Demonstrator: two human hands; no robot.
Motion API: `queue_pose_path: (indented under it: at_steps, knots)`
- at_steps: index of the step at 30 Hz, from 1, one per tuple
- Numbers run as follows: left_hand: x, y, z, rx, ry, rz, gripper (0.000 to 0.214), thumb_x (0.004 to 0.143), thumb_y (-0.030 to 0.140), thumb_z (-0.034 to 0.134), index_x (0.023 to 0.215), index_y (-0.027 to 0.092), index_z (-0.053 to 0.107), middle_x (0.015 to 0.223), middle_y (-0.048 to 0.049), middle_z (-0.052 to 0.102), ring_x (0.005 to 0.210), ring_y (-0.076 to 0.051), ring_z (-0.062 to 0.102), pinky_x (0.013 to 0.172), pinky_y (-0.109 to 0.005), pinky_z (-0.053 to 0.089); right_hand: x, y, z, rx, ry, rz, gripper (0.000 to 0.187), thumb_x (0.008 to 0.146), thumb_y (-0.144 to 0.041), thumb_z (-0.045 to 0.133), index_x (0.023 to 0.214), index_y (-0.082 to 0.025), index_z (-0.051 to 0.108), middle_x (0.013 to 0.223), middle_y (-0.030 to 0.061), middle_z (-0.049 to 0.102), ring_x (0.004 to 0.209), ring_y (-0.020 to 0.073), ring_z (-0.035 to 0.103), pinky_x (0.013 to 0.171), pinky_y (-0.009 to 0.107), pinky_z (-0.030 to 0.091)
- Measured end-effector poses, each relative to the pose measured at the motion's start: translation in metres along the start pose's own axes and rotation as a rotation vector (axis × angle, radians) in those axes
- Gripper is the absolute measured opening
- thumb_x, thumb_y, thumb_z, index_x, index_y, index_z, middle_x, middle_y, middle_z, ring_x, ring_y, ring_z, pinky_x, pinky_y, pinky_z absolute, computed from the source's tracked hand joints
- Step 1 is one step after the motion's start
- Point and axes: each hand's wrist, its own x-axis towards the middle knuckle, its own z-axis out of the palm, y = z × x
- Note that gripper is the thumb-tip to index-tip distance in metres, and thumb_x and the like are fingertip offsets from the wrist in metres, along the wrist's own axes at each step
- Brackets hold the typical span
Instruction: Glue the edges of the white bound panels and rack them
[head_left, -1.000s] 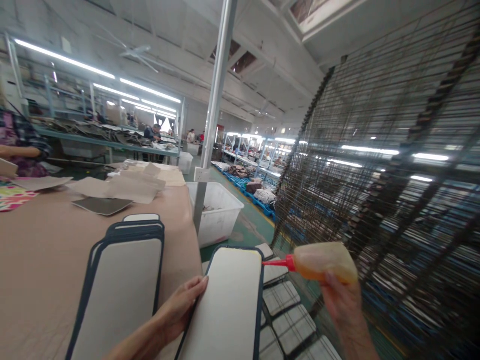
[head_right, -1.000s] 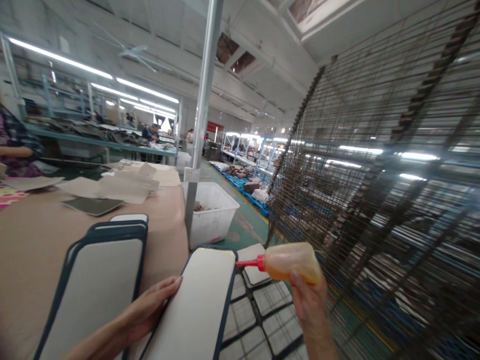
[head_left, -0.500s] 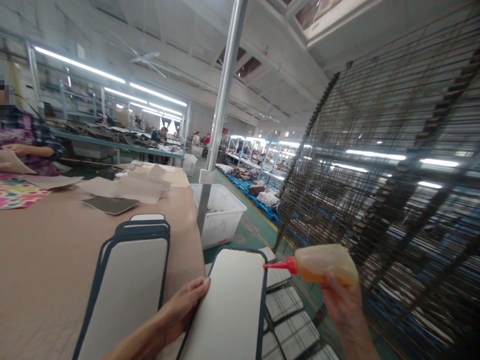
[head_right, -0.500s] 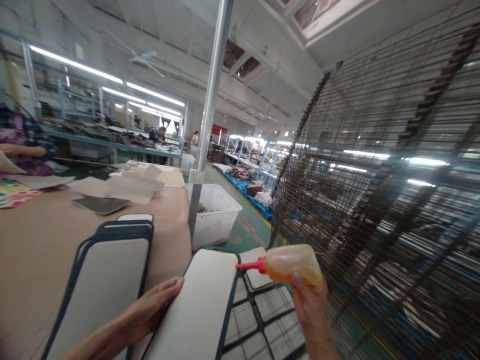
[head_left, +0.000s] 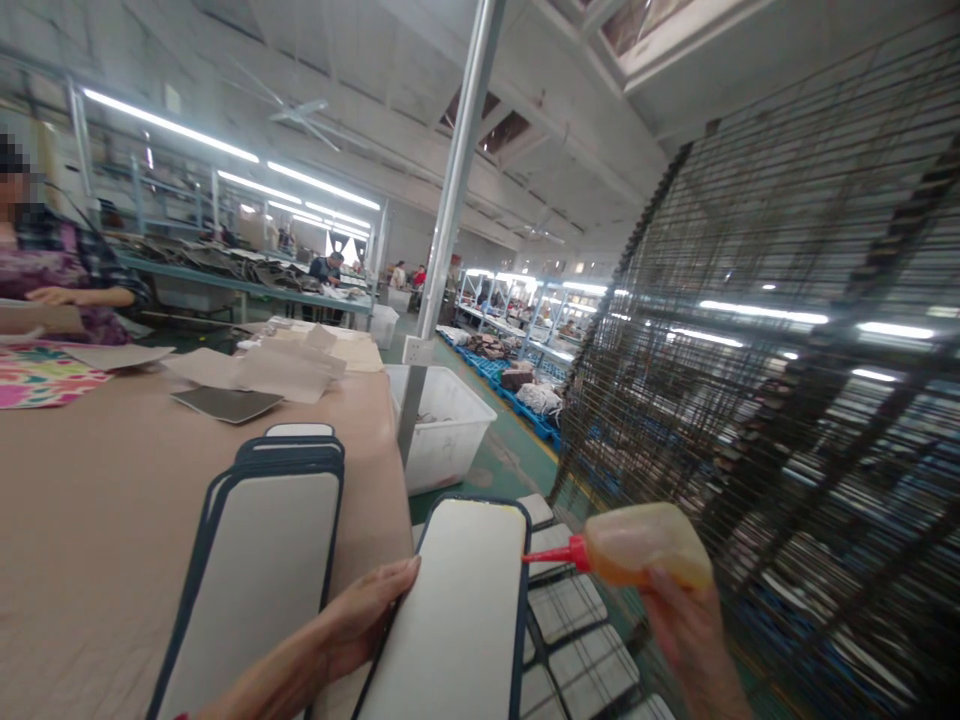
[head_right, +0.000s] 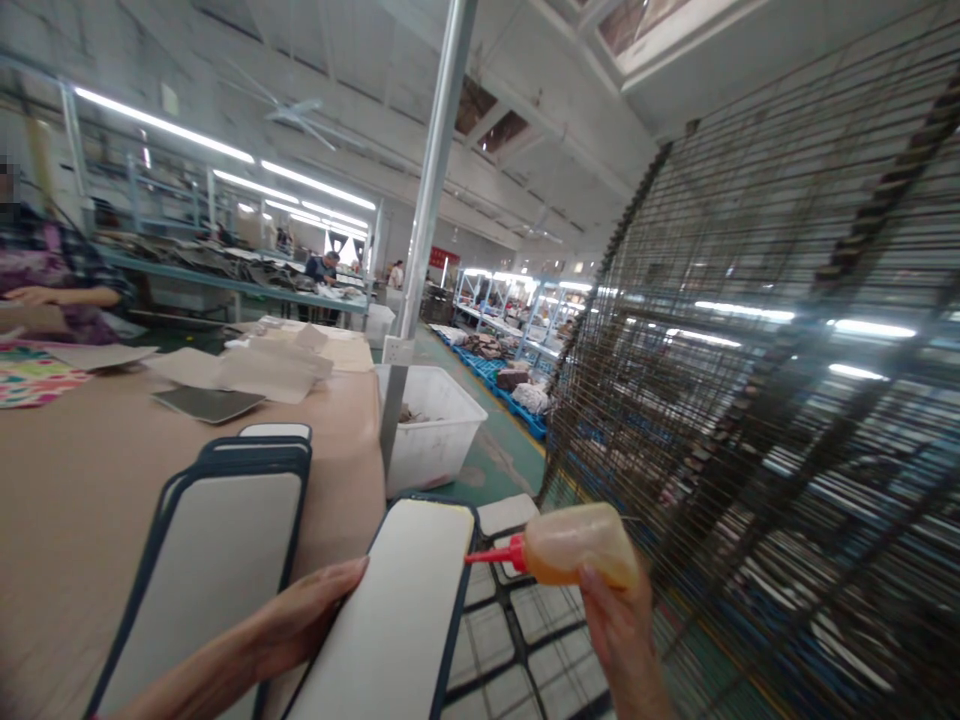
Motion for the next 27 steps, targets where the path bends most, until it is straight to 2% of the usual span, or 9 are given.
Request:
queue_pose_path:
  at_steps: [4,7,14,27]
  knots:
    - [0.003,-0.002,-0.004,0.006,0.049,0.012,0.058,0.057,0.059,0.089,0.093,0.016,0.076,0.087,-0.0096,0.078,0.077,-0.023,0.070,0.071,-0.029,0.051,-0.003,0.010,-0.006,-0.030,-0.069,-0.006,0.045,0.043,-0.038,0.097,0.080,-0.024,0.077,0.075,0.0059,0.073,0.067,0.0183,0.069,0.067,0.021,0.057]
    - [0.005,-0.001,-0.005,0.003,0.082,0.024,0.059,0.055,0.060,0.089,0.091,0.015,0.076,0.087,-0.0095,0.079,0.074,-0.021,0.068,0.071,-0.028,0.051,-0.004,0.014,-0.005,-0.035,-0.072,-0.005,0.048,0.045,-0.038,0.097,0.086,-0.023,0.077,0.078,0.0065,0.073,0.069,0.0184,0.069,0.069,0.022,0.057]
    - [0.009,0.012,-0.001,0.012,0.091,0.048,0.060,0.052,0.060,0.090,0.087,0.014,0.075,0.082,-0.0084,0.078,0.072,-0.020,0.068,0.067,-0.027,0.051,-0.007,0.004,0.009,-0.016,0.013,0.081,0.048,0.032,-0.038,0.098,0.070,-0.024,0.073,0.072,0.0043,0.072,0.064,0.0183,0.068,0.064,0.023,0.057]
    - [0.027,0.023,-0.006,0.006,0.086,0.069,0.063,0.042,0.058,0.094,0.079,0.014,0.069,0.067,-0.0042,0.073,0.060,-0.017,0.064,0.058,-0.028,0.052,-0.015,0.008,0.002,-0.005,0.003,0.074,0.048,0.033,-0.037,0.099,0.069,-0.022,0.071,0.069,0.0052,0.071,0.063,0.0194,0.068,0.062,0.023,0.058]
